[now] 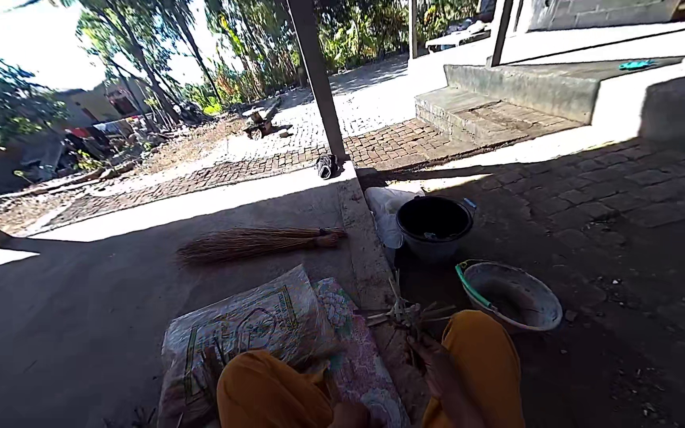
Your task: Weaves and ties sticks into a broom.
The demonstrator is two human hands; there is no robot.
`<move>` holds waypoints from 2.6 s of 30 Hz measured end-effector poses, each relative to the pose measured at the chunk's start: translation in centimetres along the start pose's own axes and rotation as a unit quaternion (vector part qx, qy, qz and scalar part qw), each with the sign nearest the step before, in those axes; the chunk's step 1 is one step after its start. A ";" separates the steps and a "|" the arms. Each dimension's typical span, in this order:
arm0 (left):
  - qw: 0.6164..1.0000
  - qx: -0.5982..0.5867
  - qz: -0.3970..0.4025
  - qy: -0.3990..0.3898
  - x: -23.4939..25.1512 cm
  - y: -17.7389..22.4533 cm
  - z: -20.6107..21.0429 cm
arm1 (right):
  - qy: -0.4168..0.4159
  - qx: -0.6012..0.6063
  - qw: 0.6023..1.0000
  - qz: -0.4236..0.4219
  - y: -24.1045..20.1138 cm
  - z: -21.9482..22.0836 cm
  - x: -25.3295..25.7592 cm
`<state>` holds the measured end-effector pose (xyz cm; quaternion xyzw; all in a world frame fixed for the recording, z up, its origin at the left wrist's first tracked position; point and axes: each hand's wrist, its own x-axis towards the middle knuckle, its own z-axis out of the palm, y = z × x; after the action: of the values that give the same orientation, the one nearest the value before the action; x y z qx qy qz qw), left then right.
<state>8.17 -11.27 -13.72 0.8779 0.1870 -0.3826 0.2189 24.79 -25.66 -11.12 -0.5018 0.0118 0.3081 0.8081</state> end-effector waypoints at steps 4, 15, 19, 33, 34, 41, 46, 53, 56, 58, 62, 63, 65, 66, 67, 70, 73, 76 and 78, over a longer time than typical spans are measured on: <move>0.936 -0.316 0.150 0.043 -2.4 -1.6 -2.7 | -0.093 -0.107 0.985 -0.096 -1.9 2.6 -0.6; 0.576 -0.670 0.464 0.068 -4.9 -7.6 -12.1 | -0.305 -0.157 0.938 -0.054 -2.2 11.2 -2.7; 0.558 -0.680 0.472 0.052 -5.1 -8.1 -12.4 | -0.351 -0.242 0.904 -0.027 -2.2 12.4 -2.1; 0.621 -0.565 0.359 0.407 -7.8 -7.4 -7.6 | -0.299 -0.450 0.788 -0.295 -3.4 15.0 -3.2; 0.612 -0.563 0.363 0.421 -7.9 -6.9 -7.4 | -0.320 -0.433 0.792 -0.289 -3.0 15.1 -3.4; 0.689 -0.434 0.264 0.516 -7.2 -5.8 -7.6 | -0.300 -0.461 0.795 -0.255 0.6 14.8 -4.2; 0.795 -0.217 0.196 0.532 -6.8 -5.7 -8.4 | -0.380 -0.405 0.832 0.004 0.2 13.6 -2.5; 0.584 -0.651 0.320 0.365 -6.0 -4.9 -8.4 | -0.345 -0.142 0.923 0.094 -1.6 13.0 -0.8; 0.555 -0.634 0.323 0.432 -5.2 -3.8 -8.8 | -0.307 -0.171 0.936 0.033 -2.2 13.9 -1.1; 0.553 -0.603 0.322 0.476 -4.7 -3.4 -9.1 | -0.290 -0.205 0.935 0.003 -2.1 14.5 -1.4; 0.570 -0.541 0.326 0.526 -4.3 -3.6 -9.6 | -0.273 -0.227 0.935 -0.003 -1.6 15.1 -1.6; 0.569 -0.532 0.331 0.532 -4.2 -3.7 -9.5 | -0.285 -0.225 0.931 0.020 -1.6 15.1 -1.7; 0.574 -0.513 0.339 0.541 -4.0 -4.2 -9.4 | -0.315 -0.198 0.924 0.089 -1.4 14.9 -2.0; 0.581 -0.497 0.342 0.546 -3.9 -4.5 -9.4 | -0.316 -0.172 0.925 0.125 -1.2 14.9 -2.1; 0.592 -0.474 0.336 0.558 -3.8 -4.8 -9.3 | -0.301 -0.144 0.930 0.151 -0.9 14.8 -2.3; 0.632 -0.390 0.289 0.604 -3.5 -5.4 -8.8 | -0.246 -0.126 0.951 0.141 0.4 15.0 -3.1; 0.636 -0.397 0.303 0.589 -3.7 -5.5 -8.4 | -0.288 -0.129 0.937 0.151 0.4 14.5 -2.8; 0.561 -0.581 0.330 0.489 -5.0 -4.3 -8.8 | -0.367 -0.030 0.917 0.152 -0.7 13.8 -1.7; 0.535 -0.638 0.316 0.455 -5.6 -4.0 -9.3 | -0.373 -0.010 0.921 0.115 -1.5 14.1 -1.4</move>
<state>8.12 -3.91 -4.76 0.5630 0.1663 0.3834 0.7130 20.35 -15.31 -2.48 -0.3538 -0.2360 0.5638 0.7081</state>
